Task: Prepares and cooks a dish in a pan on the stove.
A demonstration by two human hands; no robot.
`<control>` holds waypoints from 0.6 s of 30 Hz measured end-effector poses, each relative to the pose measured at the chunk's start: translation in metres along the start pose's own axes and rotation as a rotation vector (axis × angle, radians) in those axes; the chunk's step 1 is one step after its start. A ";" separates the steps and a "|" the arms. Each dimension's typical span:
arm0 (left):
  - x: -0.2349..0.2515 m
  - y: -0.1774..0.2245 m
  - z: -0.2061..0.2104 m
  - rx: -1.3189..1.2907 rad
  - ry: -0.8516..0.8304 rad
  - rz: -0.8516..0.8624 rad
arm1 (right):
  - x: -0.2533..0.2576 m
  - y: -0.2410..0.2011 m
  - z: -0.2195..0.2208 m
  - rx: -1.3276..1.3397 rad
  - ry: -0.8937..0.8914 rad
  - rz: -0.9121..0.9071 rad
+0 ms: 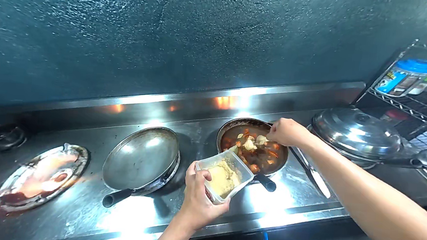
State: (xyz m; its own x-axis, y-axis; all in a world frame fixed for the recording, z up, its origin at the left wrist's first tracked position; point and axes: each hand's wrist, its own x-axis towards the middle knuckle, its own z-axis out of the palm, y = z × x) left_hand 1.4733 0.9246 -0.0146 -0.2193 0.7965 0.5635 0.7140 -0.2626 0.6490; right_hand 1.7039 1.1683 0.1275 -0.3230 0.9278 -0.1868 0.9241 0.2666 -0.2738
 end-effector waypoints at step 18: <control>0.012 0.028 0.021 0.013 0.079 0.010 | -0.013 -0.056 0.040 0.567 -0.802 -0.430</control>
State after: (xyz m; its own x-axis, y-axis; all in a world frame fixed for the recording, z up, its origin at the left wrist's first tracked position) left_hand 1.5049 0.9384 -0.0008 -0.2635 0.7484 0.6087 0.7248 -0.2628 0.6369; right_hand 1.6480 1.1304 0.1077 -0.8293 0.2874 -0.4792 0.5379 0.1780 -0.8240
